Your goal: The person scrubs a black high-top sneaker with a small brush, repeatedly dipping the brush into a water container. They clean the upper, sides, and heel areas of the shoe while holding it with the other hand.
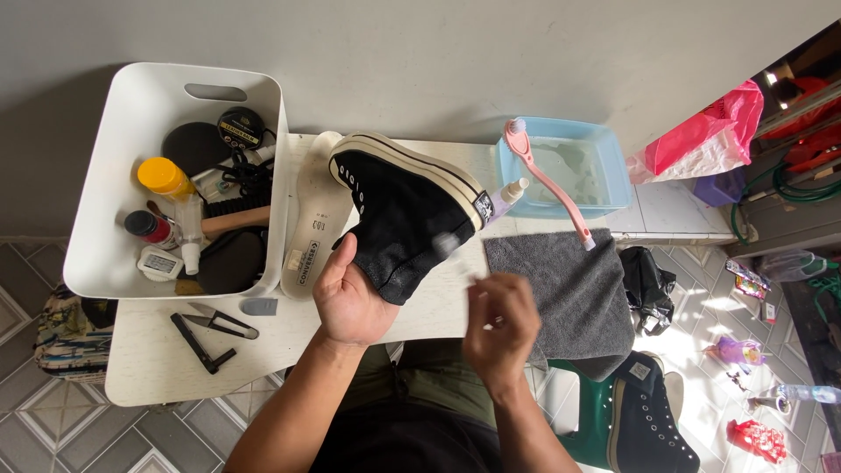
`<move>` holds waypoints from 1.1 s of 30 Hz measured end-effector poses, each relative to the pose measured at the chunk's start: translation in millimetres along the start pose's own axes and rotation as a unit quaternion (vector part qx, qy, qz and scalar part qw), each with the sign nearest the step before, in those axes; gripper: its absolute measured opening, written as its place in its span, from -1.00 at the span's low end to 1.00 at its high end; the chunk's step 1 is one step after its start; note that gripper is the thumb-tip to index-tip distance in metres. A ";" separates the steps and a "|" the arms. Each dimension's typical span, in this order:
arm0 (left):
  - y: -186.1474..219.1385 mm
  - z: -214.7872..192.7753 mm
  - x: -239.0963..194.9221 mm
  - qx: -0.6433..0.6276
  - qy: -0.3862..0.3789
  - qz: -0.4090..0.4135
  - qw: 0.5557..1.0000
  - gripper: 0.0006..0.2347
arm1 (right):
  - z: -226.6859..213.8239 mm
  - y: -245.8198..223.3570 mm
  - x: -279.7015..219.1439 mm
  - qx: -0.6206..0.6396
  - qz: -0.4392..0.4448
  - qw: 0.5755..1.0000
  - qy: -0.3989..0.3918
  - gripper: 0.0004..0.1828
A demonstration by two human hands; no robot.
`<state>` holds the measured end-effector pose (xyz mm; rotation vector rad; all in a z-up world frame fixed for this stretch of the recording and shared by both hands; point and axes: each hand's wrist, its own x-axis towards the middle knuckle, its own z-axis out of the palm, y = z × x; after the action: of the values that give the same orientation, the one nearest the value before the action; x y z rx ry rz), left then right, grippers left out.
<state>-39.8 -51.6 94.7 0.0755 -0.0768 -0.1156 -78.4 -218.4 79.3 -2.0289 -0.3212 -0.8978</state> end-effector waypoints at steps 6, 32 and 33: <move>6.7 4.3 0.5 -0.003 -0.003 -0.002 1.000 -0.56 | -6.1 8.9 0.4 0.009 0.012 0.999 0.046 -0.81; 14.6 2.4 -1.5 -0.010 -0.012 0.012 1.000 -0.55 | 21.3 5.5 -6.4 0.034 -0.060 0.997 0.028 -0.86; 13.1 2.0 -1.0 -0.010 -0.016 0.011 1.000 -0.56 | 22.2 0.0 -5.2 0.045 -0.071 0.996 0.008 -0.82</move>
<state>-39.5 -38.6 97.7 0.0532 -0.1089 -0.0965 -71.5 -200.1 67.7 -1.9341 -0.4929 -0.9683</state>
